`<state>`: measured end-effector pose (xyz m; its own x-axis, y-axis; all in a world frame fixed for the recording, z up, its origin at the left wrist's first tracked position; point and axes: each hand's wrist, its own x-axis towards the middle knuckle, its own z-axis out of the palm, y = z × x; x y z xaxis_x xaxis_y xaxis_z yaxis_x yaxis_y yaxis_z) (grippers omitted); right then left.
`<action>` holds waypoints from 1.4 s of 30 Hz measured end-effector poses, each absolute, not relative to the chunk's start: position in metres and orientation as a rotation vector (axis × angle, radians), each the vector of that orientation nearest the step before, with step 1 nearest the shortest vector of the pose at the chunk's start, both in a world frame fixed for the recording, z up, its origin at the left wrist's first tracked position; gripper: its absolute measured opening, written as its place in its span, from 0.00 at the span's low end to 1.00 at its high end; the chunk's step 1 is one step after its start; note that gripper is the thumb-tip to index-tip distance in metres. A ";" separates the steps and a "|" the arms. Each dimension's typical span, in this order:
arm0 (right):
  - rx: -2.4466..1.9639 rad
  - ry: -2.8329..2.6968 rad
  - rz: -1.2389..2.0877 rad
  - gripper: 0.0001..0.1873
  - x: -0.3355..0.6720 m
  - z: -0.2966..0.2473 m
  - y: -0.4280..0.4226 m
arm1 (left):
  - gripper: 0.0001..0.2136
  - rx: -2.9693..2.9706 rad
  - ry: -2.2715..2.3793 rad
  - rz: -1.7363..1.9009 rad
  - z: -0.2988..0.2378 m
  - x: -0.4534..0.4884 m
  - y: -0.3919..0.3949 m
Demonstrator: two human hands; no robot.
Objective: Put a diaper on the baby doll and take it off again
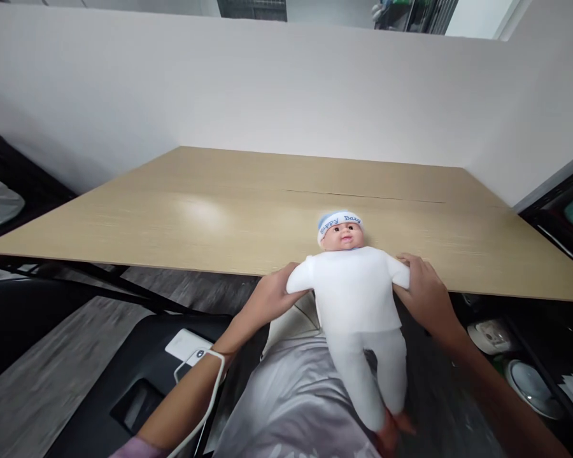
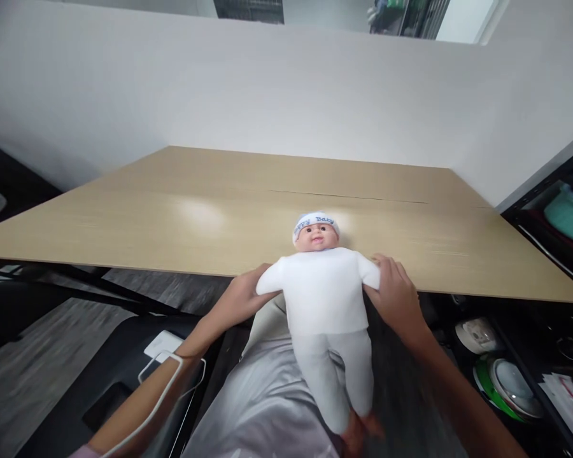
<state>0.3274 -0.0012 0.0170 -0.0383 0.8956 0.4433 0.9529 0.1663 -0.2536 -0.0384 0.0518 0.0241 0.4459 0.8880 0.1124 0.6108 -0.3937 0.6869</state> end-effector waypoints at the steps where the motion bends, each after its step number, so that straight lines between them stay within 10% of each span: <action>1: -1.763 -2.013 -0.219 0.17 0.336 0.016 0.003 | 0.24 2.152 1.238 0.634 0.026 -0.037 0.061; 42: -1.563 -1.879 -0.301 0.24 0.421 -0.036 0.342 | 0.32 2.552 1.321 1.025 -0.014 -0.045 0.448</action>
<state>0.4213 0.3422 -0.0360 -0.0614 0.7845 0.6171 0.9380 0.2567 -0.2331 -0.0453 0.4477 -0.0145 0.4004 0.7533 0.5217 0.6925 -0.6216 0.3661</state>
